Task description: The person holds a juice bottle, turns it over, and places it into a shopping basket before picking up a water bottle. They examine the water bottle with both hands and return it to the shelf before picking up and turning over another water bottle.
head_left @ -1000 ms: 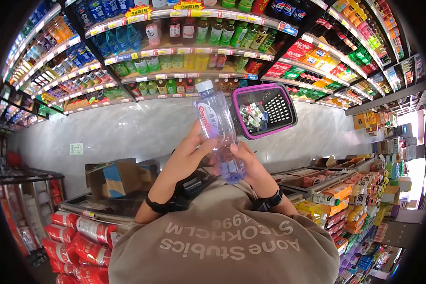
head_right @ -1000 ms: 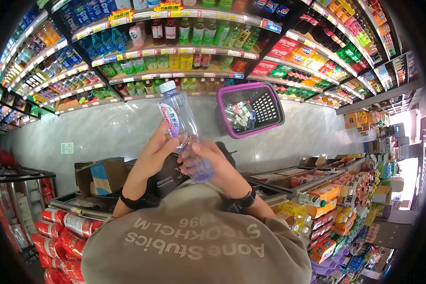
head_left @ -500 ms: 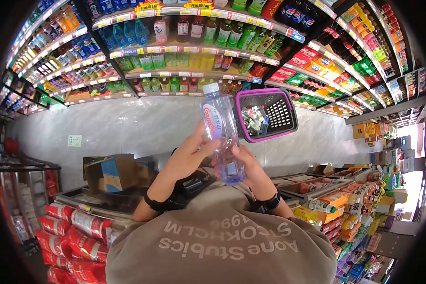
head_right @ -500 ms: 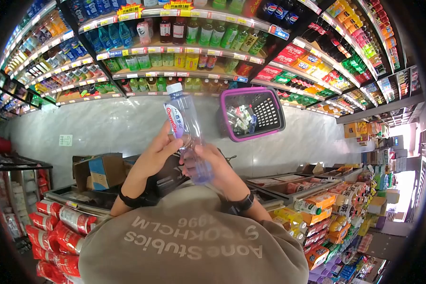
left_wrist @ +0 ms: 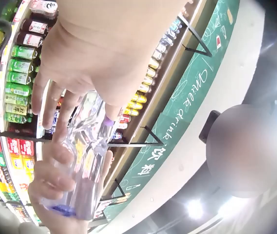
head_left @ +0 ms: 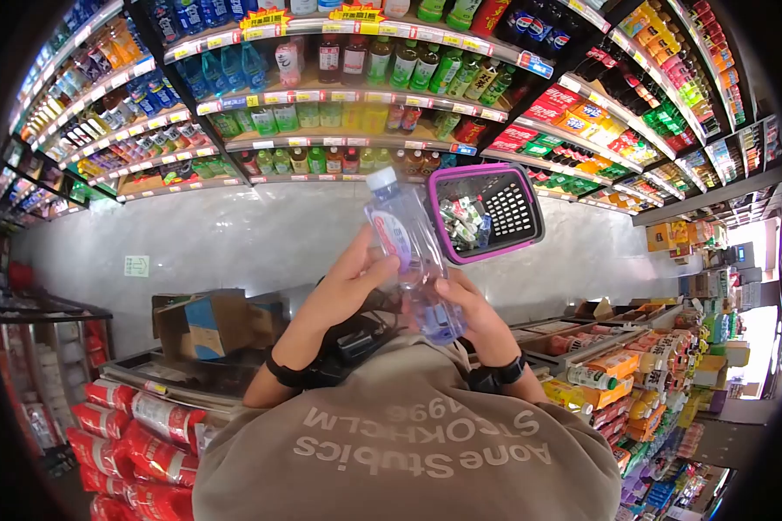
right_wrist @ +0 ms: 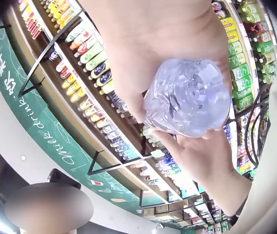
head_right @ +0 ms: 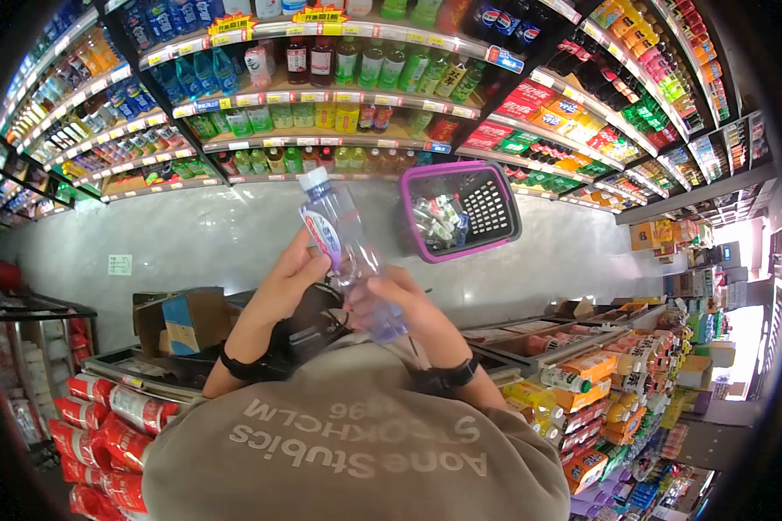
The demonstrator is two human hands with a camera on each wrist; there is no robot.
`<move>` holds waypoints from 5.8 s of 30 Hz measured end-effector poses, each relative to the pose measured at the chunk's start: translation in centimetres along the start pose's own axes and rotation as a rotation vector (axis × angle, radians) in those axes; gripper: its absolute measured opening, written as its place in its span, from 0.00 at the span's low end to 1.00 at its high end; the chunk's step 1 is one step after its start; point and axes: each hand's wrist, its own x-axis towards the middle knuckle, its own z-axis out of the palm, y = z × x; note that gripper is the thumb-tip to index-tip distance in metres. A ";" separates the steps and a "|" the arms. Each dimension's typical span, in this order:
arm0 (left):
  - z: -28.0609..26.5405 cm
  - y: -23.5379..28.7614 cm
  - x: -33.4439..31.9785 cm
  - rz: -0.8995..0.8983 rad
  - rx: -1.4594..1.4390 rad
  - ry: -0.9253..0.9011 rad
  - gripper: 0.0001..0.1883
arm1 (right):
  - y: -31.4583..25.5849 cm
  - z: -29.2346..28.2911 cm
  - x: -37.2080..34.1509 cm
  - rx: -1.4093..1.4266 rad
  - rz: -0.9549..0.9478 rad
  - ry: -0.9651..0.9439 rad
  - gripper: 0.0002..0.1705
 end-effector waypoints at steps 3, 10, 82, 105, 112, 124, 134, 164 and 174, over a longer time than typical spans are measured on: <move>-1.4 0.5 -0.7 -0.007 0.029 0.076 0.47 | -0.6 -0.1 -0.5 -0.043 0.035 -0.020 0.35; -2.7 3.4 -1.0 0.100 0.100 0.033 0.61 | -1.6 -0.1 -1.0 -0.066 0.113 -0.213 0.33; 5.5 10.1 21.1 0.522 1.238 -0.104 0.36 | -16.3 -20.1 -0.4 -0.711 -0.922 0.273 0.40; 0.4 8.4 25.7 0.318 0.773 -0.090 0.36 | -23.3 -14.0 11.8 -0.964 -0.898 0.109 0.44; -5.4 15.4 27.4 0.247 0.558 0.133 0.32 | -26.9 -8.6 18.3 -1.092 -0.864 0.108 0.43; -15.5 30.2 37.6 0.797 0.338 0.272 0.40 | -24.7 -8.4 26.2 -0.950 -0.587 0.247 0.22; -18.1 34.1 46.4 0.886 0.420 0.271 0.36 | -23.6 -6.1 26.9 -1.119 -0.583 0.444 0.24; -16.6 34.2 54.1 0.731 1.249 0.512 0.43 | -23.7 -16.6 21.2 -0.996 -0.489 0.463 0.23; -16.2 33.6 52.9 0.573 1.247 0.503 0.46 | -25.2 -17.0 23.1 -0.633 -0.524 0.328 0.20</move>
